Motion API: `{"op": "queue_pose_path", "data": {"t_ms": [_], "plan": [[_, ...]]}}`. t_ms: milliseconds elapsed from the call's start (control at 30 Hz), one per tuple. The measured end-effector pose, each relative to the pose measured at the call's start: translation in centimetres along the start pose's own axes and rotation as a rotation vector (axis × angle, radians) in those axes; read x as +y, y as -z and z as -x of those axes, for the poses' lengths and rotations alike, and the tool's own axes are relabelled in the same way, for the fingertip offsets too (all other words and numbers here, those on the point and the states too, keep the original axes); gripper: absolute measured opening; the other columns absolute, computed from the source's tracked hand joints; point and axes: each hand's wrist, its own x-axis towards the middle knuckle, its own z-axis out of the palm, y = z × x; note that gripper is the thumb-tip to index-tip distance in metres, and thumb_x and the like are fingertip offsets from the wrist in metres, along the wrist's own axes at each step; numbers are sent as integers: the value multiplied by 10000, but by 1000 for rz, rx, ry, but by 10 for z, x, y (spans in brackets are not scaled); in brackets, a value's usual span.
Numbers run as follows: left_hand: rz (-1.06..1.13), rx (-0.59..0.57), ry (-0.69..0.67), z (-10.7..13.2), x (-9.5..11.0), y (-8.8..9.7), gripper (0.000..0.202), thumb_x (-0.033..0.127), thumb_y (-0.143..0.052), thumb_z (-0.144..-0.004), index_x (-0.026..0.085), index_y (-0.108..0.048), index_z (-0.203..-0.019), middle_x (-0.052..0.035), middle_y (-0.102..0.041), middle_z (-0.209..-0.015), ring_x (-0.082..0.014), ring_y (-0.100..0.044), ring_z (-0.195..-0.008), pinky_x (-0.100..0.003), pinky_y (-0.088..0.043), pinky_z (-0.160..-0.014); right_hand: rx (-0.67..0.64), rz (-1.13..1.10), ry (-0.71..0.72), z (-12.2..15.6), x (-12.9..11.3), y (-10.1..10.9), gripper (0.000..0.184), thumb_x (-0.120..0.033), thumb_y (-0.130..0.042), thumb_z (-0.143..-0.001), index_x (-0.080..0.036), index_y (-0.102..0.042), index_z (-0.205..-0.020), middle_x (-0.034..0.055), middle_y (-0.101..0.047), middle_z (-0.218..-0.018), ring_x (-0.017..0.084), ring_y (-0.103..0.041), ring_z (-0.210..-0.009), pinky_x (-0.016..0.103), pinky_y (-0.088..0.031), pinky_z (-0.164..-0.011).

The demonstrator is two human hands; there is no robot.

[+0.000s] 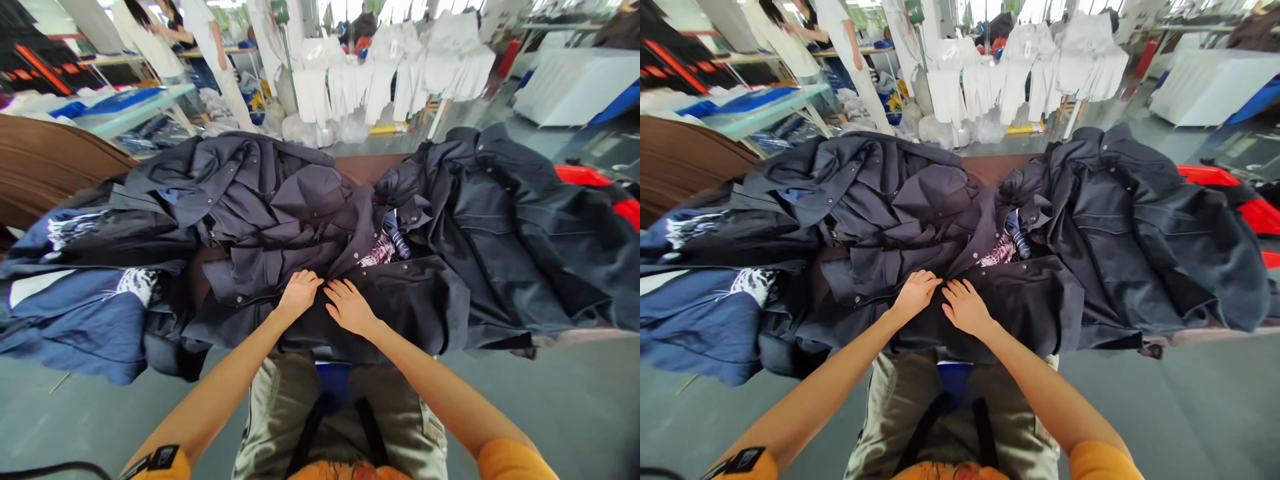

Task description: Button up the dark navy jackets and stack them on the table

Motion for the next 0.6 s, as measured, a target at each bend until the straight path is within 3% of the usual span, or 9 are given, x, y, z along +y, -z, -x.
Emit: {"op": "queue_pose_path", "data": {"t_ms": [200, 333, 433, 600], "plan": [[60, -15, 102, -6, 3, -2, 278, 88, -534, -900, 227, -743, -1020, -99, -680, -968, -272, -622, -986, -439, -505, -860, 6, 11, 0, 1, 1, -2, 442, -330, -441, -1025, -140, -566, -1404, 141, -552, -1466, 256, -458, -1402, 480, -284, -1231], [213, -65, 183, -18, -9, -4, 302, 62, -529, -864, 221, -758, -982, -43, -712, -988, -196, -678, -931, -346, -548, -893, 6, -3, -8, 0, 1, -2, 434, -318, -445, -1023, -137, -574, -1395, 138, -555, -1466, 251, -463, -1400, 478, -288, -1228], [221, -96, 163, -22, -14, -2, 314, 53, -547, -837, 229, -770, -970, -6, -732, -959, -158, -695, -871, -283, -558, -876, 0, -41, -29, -2, 2, -1, 419, -309, -471, -1011, -138, -593, -1374, 131, -568, -1455, 244, -475, -1391, 469, -301, -1223], [110, -99, 123, -14, -4, 4, 318, 94, -521, -886, 224, -766, -1043, -64, -706, -1007, -222, -658, -980, -339, -528, -879, -7, -48, -75, -2, -2, 0, 401, -299, -497, -996, -147, -613, -1348, 128, -590, -1431, 240, -505, -1364, 465, -303, -1218]]}}
